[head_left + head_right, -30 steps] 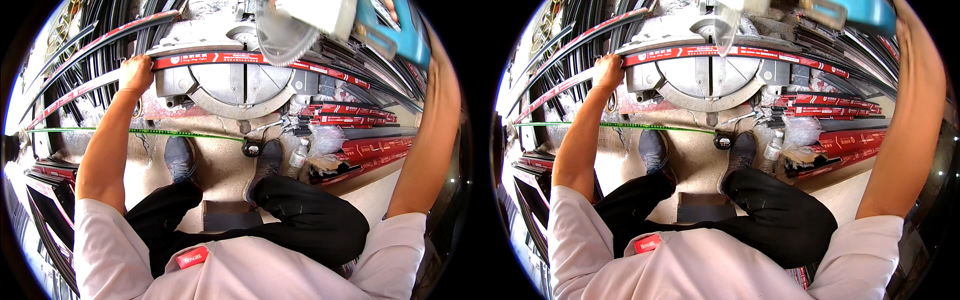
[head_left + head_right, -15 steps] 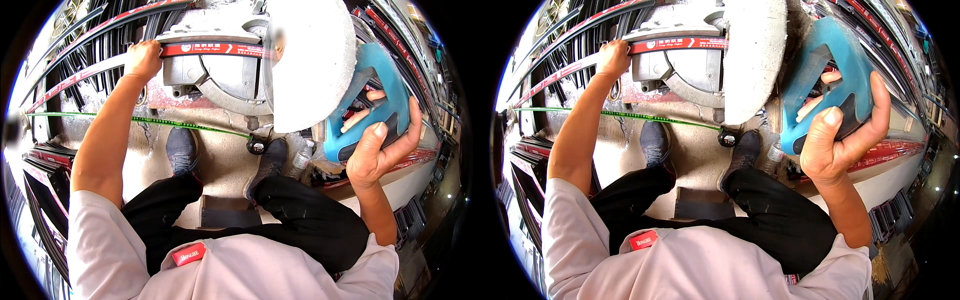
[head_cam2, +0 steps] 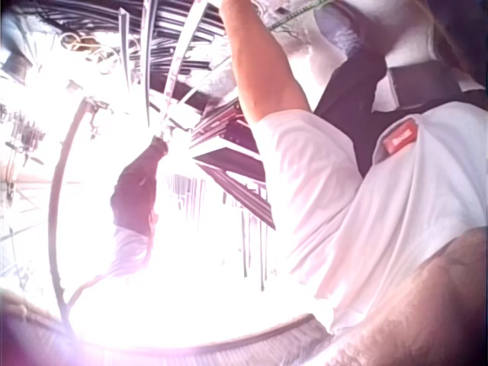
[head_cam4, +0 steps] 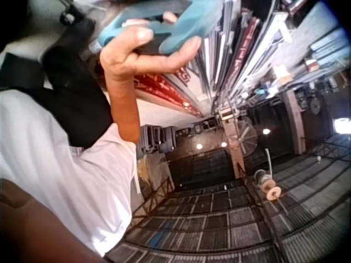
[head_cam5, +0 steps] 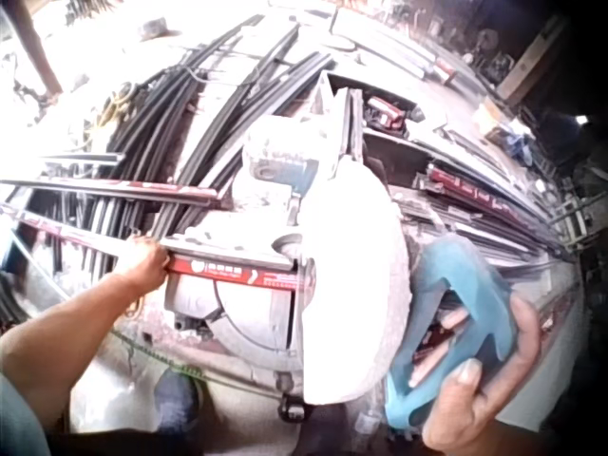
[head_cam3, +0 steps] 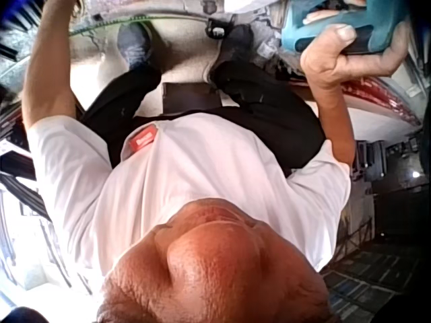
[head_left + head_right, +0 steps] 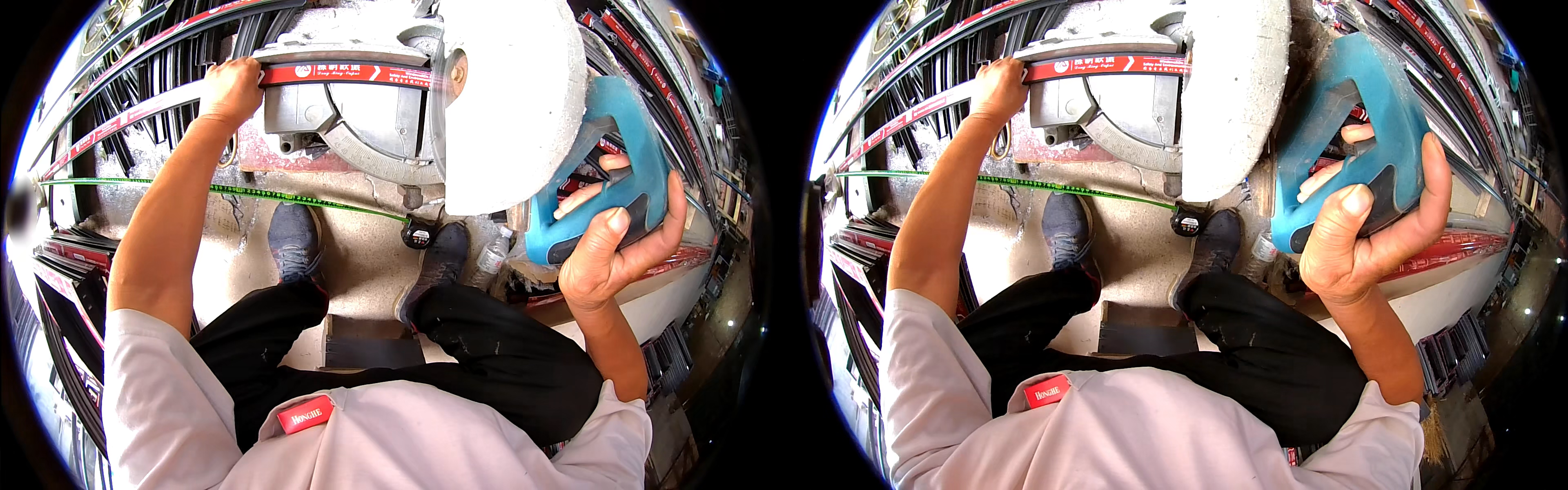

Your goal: The person measures a window frame profile with a tape measure, marks the cut line with a marker, and uses a miter saw to cut the profile. The person repeats the measuring and marking steps for another section of the profile.

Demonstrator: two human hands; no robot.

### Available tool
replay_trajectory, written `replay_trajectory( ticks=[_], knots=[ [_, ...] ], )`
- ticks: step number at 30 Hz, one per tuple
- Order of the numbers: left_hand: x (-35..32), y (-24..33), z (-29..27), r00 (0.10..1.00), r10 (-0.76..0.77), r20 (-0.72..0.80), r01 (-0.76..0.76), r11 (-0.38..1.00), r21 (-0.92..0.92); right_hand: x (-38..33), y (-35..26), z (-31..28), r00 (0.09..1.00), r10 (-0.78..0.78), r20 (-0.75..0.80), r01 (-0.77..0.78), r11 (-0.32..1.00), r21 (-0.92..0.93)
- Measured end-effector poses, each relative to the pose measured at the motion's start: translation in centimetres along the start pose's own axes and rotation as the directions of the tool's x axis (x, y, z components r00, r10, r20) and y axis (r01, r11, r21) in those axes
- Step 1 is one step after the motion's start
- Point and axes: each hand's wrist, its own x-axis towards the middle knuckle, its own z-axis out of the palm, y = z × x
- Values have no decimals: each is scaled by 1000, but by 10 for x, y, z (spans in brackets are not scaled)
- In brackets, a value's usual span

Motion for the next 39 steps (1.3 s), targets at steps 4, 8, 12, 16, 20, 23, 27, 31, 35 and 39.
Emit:
replay_trajectory(
  ticks=[4, 8, 12, 16, 20, 23, 27, 31, 35, 39],
  knots=[
    [1, 2, -3, 1000, -6, 16, 6, 1000, 3, 1, -1, 0, 1000, 0, 4, 0, 1000, -13],
    [1, 2, -3, 1000, -11, 14, 11, 1000, 5, 0, 1, 0, 1000, -15, 2, 15, 1000, -19],
    [0, 3, -3, 1000, -13, 18, 13, 1000, 3, -1, 1, 0, 1000, -7, -3, 7, 1000, -22],
    [0, 3, -4, 1000, -6, 22, 6, 1000, 7, -1, 1, 0, 1000, -11, -2, 11, 1000, -20],
    [0, 5, -5, 999, -20, 27, 20, 1000, 17, -3, 2, 0, 1000, -14, 3, 14, 1000, -19],
    [0, 5, -4, 1000, -17, 22, 17, 1000, 25, -3, 1, 0, 1000, -10, 7, 10, 999, -42],
    [0, 3, -2, 1000, -7, -2, 7, 1000, 4, -2, 0, 1, 1000, -15, 2, 15, 999, -36],
    [0, 2, -1, 1000, -10, -6, 10, 1000, 2, 1, -4, 2, 1000, -14, 5, 14, 999, -48],
    [1, 5, -5, 1000, -21, 13, 21, 1000, 0, 5, -7, 0, 999, 35, -17, -35, 999, -3],
    [0, 5, -5, 1000, -21, 13, 22, 1000, -6, 4, -4, 0, 1000, 18, -2, -18, 1000, -7]
  ],
)
